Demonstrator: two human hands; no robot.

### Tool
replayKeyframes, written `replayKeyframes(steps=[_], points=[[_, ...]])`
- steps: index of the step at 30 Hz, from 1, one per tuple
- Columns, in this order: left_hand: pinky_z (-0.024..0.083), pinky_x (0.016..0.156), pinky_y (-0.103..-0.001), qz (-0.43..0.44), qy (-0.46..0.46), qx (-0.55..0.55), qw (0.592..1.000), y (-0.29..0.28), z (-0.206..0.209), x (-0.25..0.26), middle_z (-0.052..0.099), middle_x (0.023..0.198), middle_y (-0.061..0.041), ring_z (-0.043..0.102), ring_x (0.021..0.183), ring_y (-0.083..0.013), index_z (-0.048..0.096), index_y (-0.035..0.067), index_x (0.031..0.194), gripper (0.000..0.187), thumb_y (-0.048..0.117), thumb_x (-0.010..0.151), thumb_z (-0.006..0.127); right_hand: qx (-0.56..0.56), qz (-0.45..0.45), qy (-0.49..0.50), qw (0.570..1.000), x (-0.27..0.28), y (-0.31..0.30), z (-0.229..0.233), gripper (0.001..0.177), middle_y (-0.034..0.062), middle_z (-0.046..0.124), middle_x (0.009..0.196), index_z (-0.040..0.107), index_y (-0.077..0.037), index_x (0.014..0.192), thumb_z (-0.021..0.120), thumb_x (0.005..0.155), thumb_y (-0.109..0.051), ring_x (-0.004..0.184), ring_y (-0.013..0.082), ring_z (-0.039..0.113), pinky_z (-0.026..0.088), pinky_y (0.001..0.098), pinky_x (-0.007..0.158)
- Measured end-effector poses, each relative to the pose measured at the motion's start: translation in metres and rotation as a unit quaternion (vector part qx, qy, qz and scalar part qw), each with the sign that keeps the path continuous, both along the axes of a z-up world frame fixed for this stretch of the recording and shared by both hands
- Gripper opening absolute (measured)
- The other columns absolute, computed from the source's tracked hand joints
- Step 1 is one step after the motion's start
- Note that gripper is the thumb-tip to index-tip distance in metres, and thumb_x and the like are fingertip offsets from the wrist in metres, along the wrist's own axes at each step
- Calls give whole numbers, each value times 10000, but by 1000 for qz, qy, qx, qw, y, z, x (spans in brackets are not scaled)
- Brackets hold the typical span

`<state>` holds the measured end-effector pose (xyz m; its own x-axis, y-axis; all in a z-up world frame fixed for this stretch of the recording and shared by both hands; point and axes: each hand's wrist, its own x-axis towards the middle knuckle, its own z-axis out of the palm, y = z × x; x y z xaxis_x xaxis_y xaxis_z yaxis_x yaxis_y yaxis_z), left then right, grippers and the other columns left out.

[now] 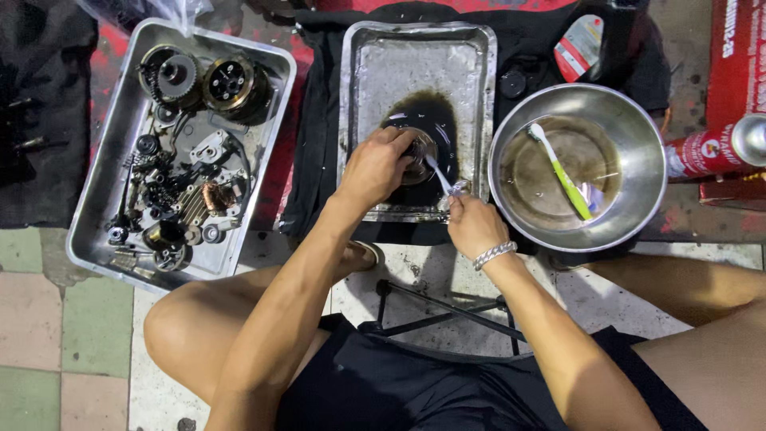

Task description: The person cleans small mechanical parts using a toothbrush and a cleaning fluid. They pour fluid from a bottle into a bowl, scrub a cylindrical part, and then scrub a larger cylindrical component in a tray filled with dark liquid.

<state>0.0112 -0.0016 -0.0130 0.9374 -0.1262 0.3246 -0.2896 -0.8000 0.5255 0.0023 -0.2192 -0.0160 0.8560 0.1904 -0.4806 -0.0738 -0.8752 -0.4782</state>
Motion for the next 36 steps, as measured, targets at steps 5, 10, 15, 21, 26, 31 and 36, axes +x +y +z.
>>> replayKeyframes(steps=[5, 10, 15, 21, 26, 31, 36], points=[[529, 838, -486, 39, 66, -9, 997, -8, 11, 0, 679, 995, -186, 654, 968, -406, 667, 43, 1255, 427, 101, 840, 750, 5, -19, 0, 1000, -12, 10, -10, 400, 269, 718, 928, 677, -51, 1100, 424, 1039, -355, 886, 480, 683, 527, 587, 808], [529, 826, -481, 40, 80, -18, 996, -10, 11, 0, 679, 975, -185, 655, 954, -403, 690, 69, 1254, 418, 83, 839, 739, -1, -24, -30, 999, 16, 31, -29, 418, 288, 719, 991, 681, -26, 1037, 420, 1071, -351, 952, 492, 670, 525, 582, 857], [534, 858, -469, 38, 46, -6, 998, -7, 8, 0, 687, 1013, -178, 660, 985, -390, 670, 49, 1242, 400, 99, 853, 748, 11, -23, -10, 1000, -7, 21, -22, 365, 306, 687, 1020, 654, -59, 1113, 418, 1031, -326, 955, 505, 649, 498, 591, 853], [534, 842, -469, 41, 56, -21, 997, -7, 8, -1, 693, 1013, -181, 658, 972, -394, 674, 54, 1269, 419, 88, 856, 740, 40, -42, -29, 998, 15, 40, -37, 399, 318, 693, 1009, 668, -9, 1027, 423, 1056, -323, 970, 511, 644, 500, 586, 871], [535, 843, -472, 41, 65, -6, 997, -7, 13, 0, 682, 982, -177, 663, 966, -387, 678, 66, 1275, 434, 99, 848, 751, 52, -12, -67, 996, -3, 31, -49, 380, 319, 689, 975, 662, 11, 993, 425, 1048, -280, 920, 513, 656, 501, 590, 846], [535, 839, -469, 39, 44, -11, 998, -6, 4, -2, 689, 1027, -176, 659, 978, -392, 666, 49, 1268, 426, 97, 852, 747, 50, 1, -62, 997, 15, 38, -56, 407, 327, 690, 949, 665, 22, 973, 426, 1081, -289, 928, 507, 668, 520, 568, 877], [531, 844, -479, 43, 57, -7, 997, -7, 7, -1, 685, 995, -178, 656, 978, -398, 686, 55, 1253, 420, 104, 840, 747, 57, -25, -54, 997, 5, 34, -43, 382, 322, 685, 948, 663, 23, 980, 437, 1042, -279, 920, 518, 658, 506, 591, 840]])
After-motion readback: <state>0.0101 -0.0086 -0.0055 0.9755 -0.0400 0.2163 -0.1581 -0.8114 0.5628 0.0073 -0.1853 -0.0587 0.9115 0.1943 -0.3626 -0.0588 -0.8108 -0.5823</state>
